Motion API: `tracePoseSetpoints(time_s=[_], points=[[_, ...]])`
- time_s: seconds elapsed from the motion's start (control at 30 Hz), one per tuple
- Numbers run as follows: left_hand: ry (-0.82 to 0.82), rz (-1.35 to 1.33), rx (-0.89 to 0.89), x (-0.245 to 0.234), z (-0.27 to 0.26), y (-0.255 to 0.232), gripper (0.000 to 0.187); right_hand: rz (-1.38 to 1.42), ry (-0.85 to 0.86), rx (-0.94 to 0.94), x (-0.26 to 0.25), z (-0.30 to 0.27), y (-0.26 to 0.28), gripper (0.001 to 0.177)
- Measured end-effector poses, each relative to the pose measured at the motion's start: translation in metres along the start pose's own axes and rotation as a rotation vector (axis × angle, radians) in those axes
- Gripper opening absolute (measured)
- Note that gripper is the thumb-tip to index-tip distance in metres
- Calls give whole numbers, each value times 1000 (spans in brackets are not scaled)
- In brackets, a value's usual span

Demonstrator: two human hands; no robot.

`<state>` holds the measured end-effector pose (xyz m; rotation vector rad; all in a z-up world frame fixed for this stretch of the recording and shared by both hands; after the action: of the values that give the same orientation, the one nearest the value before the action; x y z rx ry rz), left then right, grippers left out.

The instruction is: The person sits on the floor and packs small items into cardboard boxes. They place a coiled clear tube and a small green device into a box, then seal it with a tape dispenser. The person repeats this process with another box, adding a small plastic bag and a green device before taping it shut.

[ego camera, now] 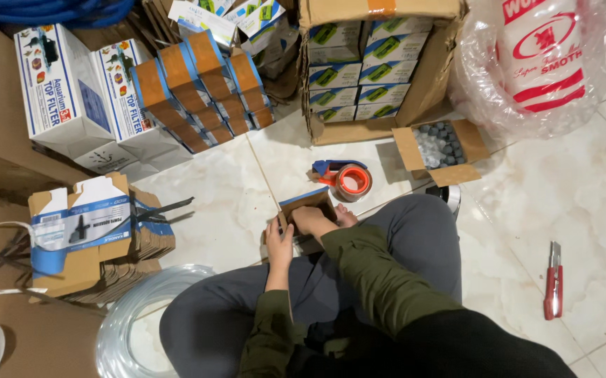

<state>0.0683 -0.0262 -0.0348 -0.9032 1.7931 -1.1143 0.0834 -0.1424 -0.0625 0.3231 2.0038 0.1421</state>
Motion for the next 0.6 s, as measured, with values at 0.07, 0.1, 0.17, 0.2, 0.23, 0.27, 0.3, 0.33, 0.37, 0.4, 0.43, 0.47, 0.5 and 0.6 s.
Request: tracePoseSetpoints(time_s=[0.07,0.1,0.17,0.2,0.23,0.27,0.3,0.33,0.37,0.4,0.43,0.47,0.5,0.6], points=[[6,5,-7,0,-5,-4,63,-22,-32,-4,-1,-4,0,16],[10,13,-19,0,-7,-6,65,-40,-60,-10,-2,-6,0,16],[6,8,-7,-1,-5,-11,65,-4,-62,-12,-3,-6,-3,15],[-1,3,-5,-3,-7,-11,65,34,-56,-19,1,-8,-1,14],[-1,2,-11,-2,-10,-14,65,35,-50,-19,-12,-19,4,14],[-19,1,5,-4,-13,-18,62,92,-31,-25,-24,-29,11,16],[-37,0,20,-7,-16,-22,58,149,-12,-29,-36,-39,17,18],[-40,-2,22,-7,-17,-23,58,147,-13,-31,-46,-49,21,18],[-49,-10,37,-9,-18,-26,57,188,22,-57,-54,-60,27,21],[-56,-19,53,-9,-19,-29,57,230,56,-80,-63,-70,31,24],[-56,-20,55,-9,-21,-28,57,228,54,-80,-67,-74,28,24],[-69,-21,78,-9,-20,-28,60,192,71,-119,-72,-77,27,27],[-82,-22,101,-10,-20,-29,64,155,88,-157,-77,-79,25,32],[-109,25,149,-13,-30,-44,53,239,56,-287,-146,-116,23,28]])
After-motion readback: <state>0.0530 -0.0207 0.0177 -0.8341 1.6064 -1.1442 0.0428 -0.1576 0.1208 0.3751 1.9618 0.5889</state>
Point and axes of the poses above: each hand's wrist, its own z-axis towards the middle knuckle, its own x-axis out of the palm, y = z × x, the point moved 6 cm from there along z, towards the middle knuckle, and after that the axes turned 5 degrees about -z, right-handed, at the moved point
